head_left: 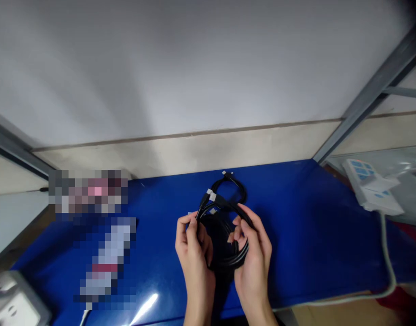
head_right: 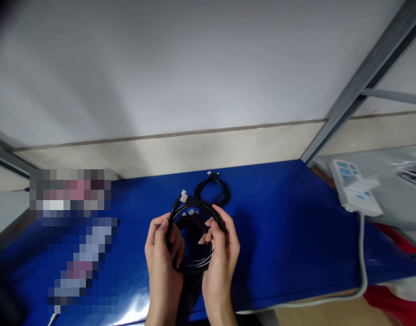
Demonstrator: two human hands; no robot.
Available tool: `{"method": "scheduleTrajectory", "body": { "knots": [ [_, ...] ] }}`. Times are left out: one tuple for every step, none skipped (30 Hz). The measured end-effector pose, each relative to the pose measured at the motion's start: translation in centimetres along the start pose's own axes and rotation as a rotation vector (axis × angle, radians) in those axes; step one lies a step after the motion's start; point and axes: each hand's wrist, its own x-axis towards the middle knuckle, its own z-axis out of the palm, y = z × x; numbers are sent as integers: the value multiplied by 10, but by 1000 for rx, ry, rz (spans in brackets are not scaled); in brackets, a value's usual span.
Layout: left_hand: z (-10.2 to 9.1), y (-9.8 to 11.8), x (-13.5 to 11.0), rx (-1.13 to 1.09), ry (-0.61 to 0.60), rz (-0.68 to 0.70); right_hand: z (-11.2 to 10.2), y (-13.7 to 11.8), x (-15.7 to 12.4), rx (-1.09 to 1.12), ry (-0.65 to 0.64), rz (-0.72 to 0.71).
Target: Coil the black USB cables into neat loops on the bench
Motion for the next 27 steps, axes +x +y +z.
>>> {"method": "scheduleTrajectory", "body": {
  "knots": [
    [0,1,0,-12,18,-3,-2,1,1,-70,-29,-40],
    [0,3,0,-22,33,-4,-3,2,2,-153,-65,-89],
    [-1,4,1,-31,47,4,-5,2,4,-243,-107,-141],
    [-2,6,2,-36,58,16,-8,1,7,-338,-156,-190],
    [-3,7,4,-36,68,35,-10,0,10,-431,-209,-234],
    [-5,8,6,-28,74,56,-12,-2,13,-518,-261,-267],
    [-7,8,9,-13,75,77,-15,-4,16,-596,-304,-295],
    [-10,8,12,8,66,95,-18,-5,19,-664,-333,-322],
    [-13,7,15,37,49,109,-20,-7,21,-720,-352,-348],
    [-17,6,18,79,25,124,-22,-8,23,-765,-360,-376],
    [-20,5,22,137,-3,143,-25,-9,25,-801,-358,-407],
    [-24,4,24,220,-31,168,-26,-10,27,-829,-351,-439],
    [-27,4,27,318,-60,199,-28,-10,29,-852,-340,-470],
    [-30,6,29,422,-91,232,-28,-10,32,-873,-329,-502],
    [-30,9,32,523,-125,264,-29,-11,35,-894,-320,-535],
    [-29,14,35,614,-163,293,-28,-12,39,-913,-314,-569],
    [-25,20,39,696,-208,319,-27,-14,45,-929,-307,-600],
    [-19,26,44,782,-260,349,-25,-17,52,-944,-301,-627],
    [-12,32,51,870,-321,381,-22,-20,60,-954,-290,-648],
    [-3,37,60,997,-397,436,-19,-24,70,-964,-277,-665],
    [6,41,71,1140,-500,501,-16,-28,82,-979,-260,-685],
    [16,43,82,1190,-556,525,-13,-31,94,-1001,-243,-706],
    [26,43,95,1221,-599,536,-9,-33,106,-1025,-229,-725],
    [34,42,108,1257,-647,536,-6,-34,118,-1053,-224,-740],
    [42,38,119,1301,-687,529,-4,-33,130,-1082,-222,-753],
    [48,33,130,1345,-720,521,-2,-31,141,-1111,-224,-763],
    [53,27,138,1386,-739,515,-2,-28,150,-1139,-231,-769]
  ]
}}
